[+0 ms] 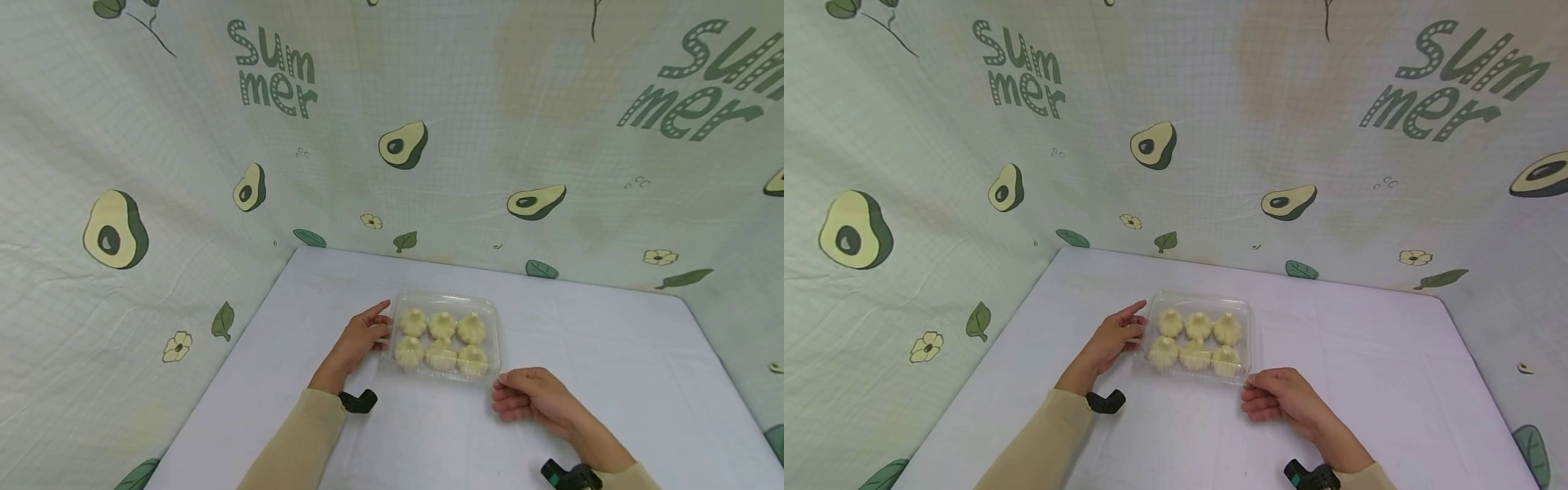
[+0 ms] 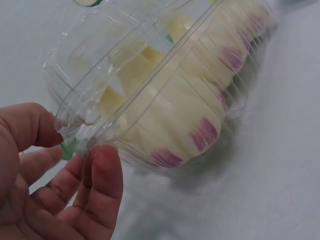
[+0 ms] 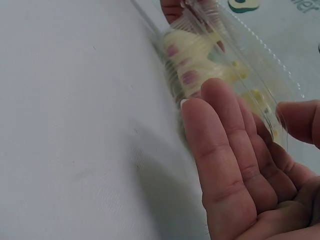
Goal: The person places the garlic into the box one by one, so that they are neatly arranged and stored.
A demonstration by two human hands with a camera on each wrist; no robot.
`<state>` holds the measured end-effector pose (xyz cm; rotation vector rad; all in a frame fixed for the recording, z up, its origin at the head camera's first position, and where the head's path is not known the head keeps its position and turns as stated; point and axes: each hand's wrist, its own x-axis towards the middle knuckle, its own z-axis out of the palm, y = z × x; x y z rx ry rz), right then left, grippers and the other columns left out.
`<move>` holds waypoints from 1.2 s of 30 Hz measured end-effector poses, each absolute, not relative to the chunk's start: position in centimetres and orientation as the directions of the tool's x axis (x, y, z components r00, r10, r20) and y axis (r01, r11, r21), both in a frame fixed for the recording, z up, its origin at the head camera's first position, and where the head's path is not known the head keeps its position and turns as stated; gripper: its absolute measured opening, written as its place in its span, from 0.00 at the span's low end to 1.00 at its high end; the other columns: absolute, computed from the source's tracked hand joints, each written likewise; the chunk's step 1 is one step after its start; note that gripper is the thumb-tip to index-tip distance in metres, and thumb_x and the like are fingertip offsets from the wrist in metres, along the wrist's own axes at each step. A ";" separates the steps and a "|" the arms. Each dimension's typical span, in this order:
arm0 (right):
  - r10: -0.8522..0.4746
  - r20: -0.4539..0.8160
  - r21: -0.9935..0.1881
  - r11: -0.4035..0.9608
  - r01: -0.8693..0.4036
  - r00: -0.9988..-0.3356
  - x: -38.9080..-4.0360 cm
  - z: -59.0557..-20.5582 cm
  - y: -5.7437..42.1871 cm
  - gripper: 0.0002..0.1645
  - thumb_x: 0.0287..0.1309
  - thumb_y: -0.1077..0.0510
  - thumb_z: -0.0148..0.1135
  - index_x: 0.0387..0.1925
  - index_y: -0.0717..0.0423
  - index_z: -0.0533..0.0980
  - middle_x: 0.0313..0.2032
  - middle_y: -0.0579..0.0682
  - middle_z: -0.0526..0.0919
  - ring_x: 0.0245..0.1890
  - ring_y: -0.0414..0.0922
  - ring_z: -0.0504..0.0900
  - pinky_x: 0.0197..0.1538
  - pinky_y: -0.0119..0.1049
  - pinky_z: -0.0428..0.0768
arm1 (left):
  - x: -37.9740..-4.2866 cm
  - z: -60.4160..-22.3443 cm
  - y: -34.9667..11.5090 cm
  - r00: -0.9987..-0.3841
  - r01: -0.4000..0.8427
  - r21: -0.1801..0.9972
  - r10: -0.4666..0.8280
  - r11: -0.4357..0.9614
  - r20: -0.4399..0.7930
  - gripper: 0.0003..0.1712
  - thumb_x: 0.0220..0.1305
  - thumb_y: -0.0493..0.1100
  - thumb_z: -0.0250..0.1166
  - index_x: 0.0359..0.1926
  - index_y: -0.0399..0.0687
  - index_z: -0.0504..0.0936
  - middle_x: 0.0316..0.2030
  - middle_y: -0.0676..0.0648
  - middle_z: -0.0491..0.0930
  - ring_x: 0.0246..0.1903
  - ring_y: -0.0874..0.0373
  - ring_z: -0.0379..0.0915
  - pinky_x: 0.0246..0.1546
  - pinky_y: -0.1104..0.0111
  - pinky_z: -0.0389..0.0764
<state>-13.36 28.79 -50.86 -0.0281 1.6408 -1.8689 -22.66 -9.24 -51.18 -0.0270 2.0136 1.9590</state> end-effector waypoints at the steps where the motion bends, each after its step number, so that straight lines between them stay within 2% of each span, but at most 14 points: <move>1: -0.465 -0.389 -0.895 -0.015 0.446 -0.795 -13.4 -50.8 28.6 0.20 0.79 0.58 0.52 0.51 0.72 0.81 0.40 0.52 0.91 0.40 0.44 0.92 0.47 0.43 0.90 | -22.6 -51.1 -9.3 -0.943 -0.249 0.967 0.212 0.061 -0.256 0.39 0.72 0.34 0.62 0.81 0.55 0.66 0.58 0.40 0.78 0.43 0.57 0.79 0.38 0.66 0.84; 6: -0.454 -0.380 -0.899 -0.024 0.437 -0.806 -13.4 -50.7 28.1 0.20 0.80 0.57 0.51 0.50 0.71 0.82 0.39 0.51 0.91 0.40 0.44 0.92 0.47 0.42 0.90 | -22.0 -50.8 -9.8 -0.932 -0.272 0.956 0.218 0.107 -0.290 0.40 0.73 0.39 0.64 0.82 0.51 0.62 0.60 0.38 0.79 0.47 0.53 0.80 0.40 0.65 0.84; 11: -0.432 -0.375 -0.901 -0.039 0.433 -0.820 -13.4 -50.8 27.9 0.20 0.80 0.57 0.51 0.49 0.71 0.82 0.38 0.50 0.91 0.39 0.44 0.92 0.47 0.42 0.90 | -21.2 -50.5 -10.1 -0.916 -0.301 0.940 0.225 0.162 -0.332 0.35 0.73 0.40 0.64 0.78 0.47 0.68 0.51 0.38 0.81 0.42 0.52 0.80 0.39 0.64 0.85; 15: -0.415 -0.380 -0.898 -0.046 0.437 -0.826 -13.3 -51.0 27.8 0.20 0.80 0.57 0.51 0.49 0.71 0.82 0.37 0.50 0.91 0.38 0.44 0.92 0.47 0.42 0.91 | -20.4 -50.3 -10.3 -0.898 -0.333 0.920 0.228 0.208 -0.377 0.27 0.73 0.41 0.63 0.70 0.40 0.75 0.42 0.40 0.81 0.35 0.53 0.79 0.37 0.62 0.89; 19: -0.398 -0.390 -0.894 -0.055 0.446 -0.830 -13.2 -51.1 27.7 0.19 0.79 0.58 0.52 0.49 0.71 0.82 0.36 0.49 0.91 0.38 0.44 0.92 0.47 0.43 0.91 | -19.5 -50.2 -10.8 -0.874 -0.354 0.905 0.260 0.236 -0.410 0.20 0.77 0.45 0.62 0.60 0.35 0.78 0.39 0.41 0.81 0.33 0.54 0.80 0.36 0.61 0.89; 24: -0.387 -0.377 -0.898 -0.069 0.434 -0.842 -13.1 -51.0 27.4 0.18 0.79 0.58 0.53 0.48 0.70 0.82 0.36 0.49 0.91 0.38 0.44 0.92 0.46 0.42 0.91 | -18.4 -50.4 -11.6 -0.831 -0.359 0.904 0.359 0.233 -0.424 0.19 0.78 0.46 0.61 0.46 0.29 0.83 0.32 0.45 0.81 0.30 0.57 0.80 0.35 0.65 0.89; 29: -0.388 -0.390 -0.895 -0.055 0.444 -0.835 -12.9 -51.0 27.2 0.19 0.78 0.58 0.53 0.49 0.71 0.82 0.36 0.50 0.91 0.38 0.44 0.92 0.46 0.42 0.91 | -17.7 -50.7 -11.9 -0.780 -0.417 0.896 0.447 0.153 -0.439 0.22 0.78 0.45 0.61 0.50 0.23 0.84 0.30 0.49 0.83 0.28 0.61 0.81 0.35 0.68 0.89; 36: -0.409 -0.413 -0.883 -0.041 0.468 -0.814 -12.7 -51.0 27.1 0.23 0.79 0.54 0.54 0.51 0.75 0.80 0.36 0.50 0.91 0.38 0.44 0.92 0.46 0.42 0.91 | -17.6 -50.7 -11.7 -0.775 -0.450 0.882 0.430 0.140 -0.463 0.24 0.78 0.45 0.60 0.51 0.22 0.84 0.30 0.49 0.84 0.28 0.62 0.83 0.34 0.70 0.89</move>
